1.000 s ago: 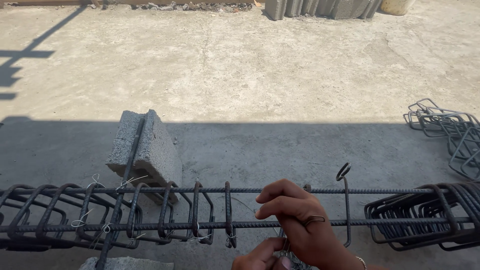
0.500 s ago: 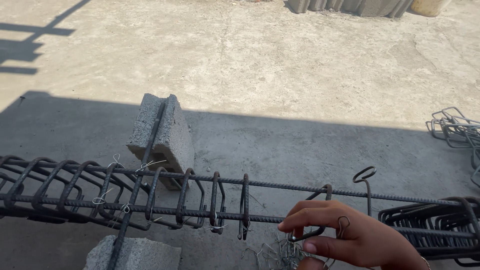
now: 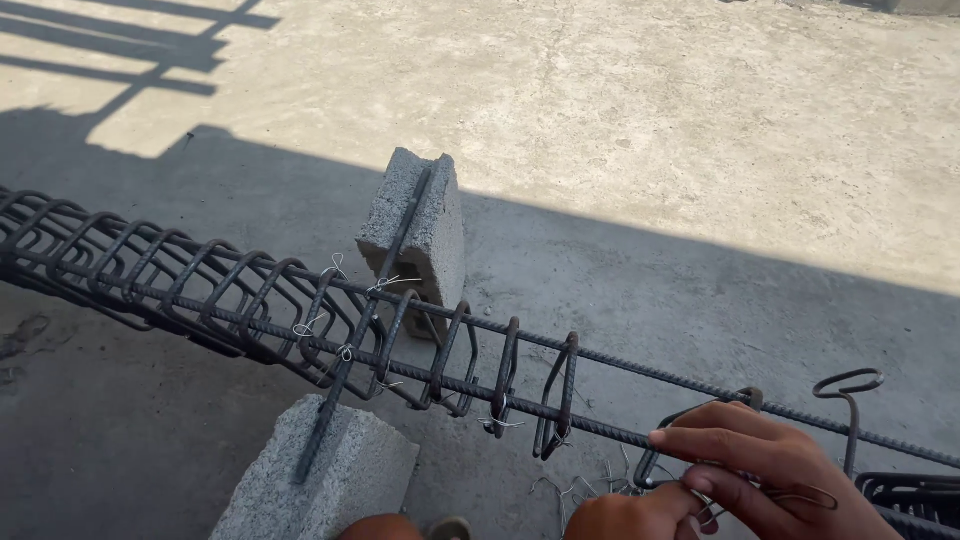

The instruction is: Tying steel rebar stirrups to longitudinal bars using wire ties and a manual twisting hook

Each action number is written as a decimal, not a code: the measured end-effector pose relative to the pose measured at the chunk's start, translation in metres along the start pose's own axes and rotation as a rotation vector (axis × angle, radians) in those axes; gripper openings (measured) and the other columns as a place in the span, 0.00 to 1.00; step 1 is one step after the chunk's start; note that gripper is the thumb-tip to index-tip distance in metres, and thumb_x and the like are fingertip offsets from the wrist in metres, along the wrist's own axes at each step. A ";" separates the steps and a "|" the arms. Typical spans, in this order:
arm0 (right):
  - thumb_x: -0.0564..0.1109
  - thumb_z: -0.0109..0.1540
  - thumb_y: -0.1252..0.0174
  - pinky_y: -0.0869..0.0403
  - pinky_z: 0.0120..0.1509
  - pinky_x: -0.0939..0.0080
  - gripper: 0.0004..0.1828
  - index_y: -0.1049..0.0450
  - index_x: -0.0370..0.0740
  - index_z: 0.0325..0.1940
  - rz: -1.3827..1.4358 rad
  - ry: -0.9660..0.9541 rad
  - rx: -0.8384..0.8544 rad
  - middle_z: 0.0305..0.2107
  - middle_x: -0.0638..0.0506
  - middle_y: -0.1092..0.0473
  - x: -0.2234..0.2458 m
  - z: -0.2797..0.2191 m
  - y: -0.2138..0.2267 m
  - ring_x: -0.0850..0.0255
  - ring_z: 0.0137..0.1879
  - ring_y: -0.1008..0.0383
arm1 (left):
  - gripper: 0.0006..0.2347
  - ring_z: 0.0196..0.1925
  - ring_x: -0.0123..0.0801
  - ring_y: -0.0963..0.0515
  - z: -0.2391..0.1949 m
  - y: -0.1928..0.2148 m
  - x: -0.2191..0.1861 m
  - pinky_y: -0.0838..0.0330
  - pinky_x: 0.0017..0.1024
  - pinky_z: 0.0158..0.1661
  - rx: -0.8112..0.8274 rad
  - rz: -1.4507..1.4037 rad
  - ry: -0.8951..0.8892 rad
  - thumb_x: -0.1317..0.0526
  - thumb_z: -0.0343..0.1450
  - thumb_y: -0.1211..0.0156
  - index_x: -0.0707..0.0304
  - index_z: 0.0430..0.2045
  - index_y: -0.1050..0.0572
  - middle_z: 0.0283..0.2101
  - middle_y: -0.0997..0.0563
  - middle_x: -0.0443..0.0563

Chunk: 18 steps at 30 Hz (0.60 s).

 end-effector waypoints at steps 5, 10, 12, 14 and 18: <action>0.56 0.62 0.46 0.14 0.44 0.55 0.24 0.10 0.44 0.50 0.233 0.073 0.165 0.42 0.53 0.09 0.004 -0.002 -0.002 0.61 0.43 0.07 | 0.12 0.19 0.50 0.20 -0.023 0.030 -0.036 0.27 0.48 0.26 -0.192 0.050 -0.002 0.66 0.71 0.46 0.60 0.49 0.26 0.19 0.22 0.58; 0.44 0.61 0.43 0.14 0.39 0.56 0.21 0.11 0.41 0.53 0.359 -0.049 -0.066 0.37 0.49 0.10 0.003 -0.010 -0.007 0.61 0.39 0.08 | 0.19 0.24 0.37 0.19 -0.032 0.032 -0.040 0.27 0.37 0.36 -0.103 -0.314 0.210 0.65 0.68 0.53 0.51 0.54 0.40 0.20 0.26 0.44; 0.41 0.63 0.46 0.17 0.38 0.62 0.18 0.18 0.39 0.54 0.308 0.175 -0.117 0.40 0.46 0.16 0.005 -0.009 -0.006 0.60 0.40 0.14 | 0.09 0.20 0.35 0.25 -0.043 0.044 -0.055 0.24 0.39 0.33 -0.342 -0.172 -0.275 0.71 0.71 0.50 0.67 0.42 0.38 0.22 0.30 0.48; 0.44 0.63 0.46 0.16 0.38 0.62 0.18 0.17 0.39 0.53 0.324 0.181 -0.083 0.39 0.47 0.15 0.007 -0.015 -0.004 0.61 0.39 0.13 | 0.10 0.18 0.39 0.27 -0.047 0.038 -0.062 0.32 0.38 0.31 -0.348 -0.054 -0.340 0.72 0.68 0.47 0.66 0.40 0.36 0.21 0.28 0.49; 0.49 0.60 0.40 0.10 0.48 0.53 0.21 0.12 0.37 0.50 0.477 -0.046 0.102 0.39 0.46 0.11 -0.014 -0.021 0.001 0.56 0.45 0.08 | 0.08 0.21 0.37 0.22 -0.052 0.032 -0.071 0.36 0.32 0.28 -0.333 0.169 -0.550 0.68 0.71 0.34 0.62 0.28 0.30 0.21 0.24 0.51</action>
Point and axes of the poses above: each hand's wrist, its own z-axis towards the middle knuckle, its own y-axis out of the back of the hand, x = y × z, the point moved 2 cm from there along z, towards the middle knuckle
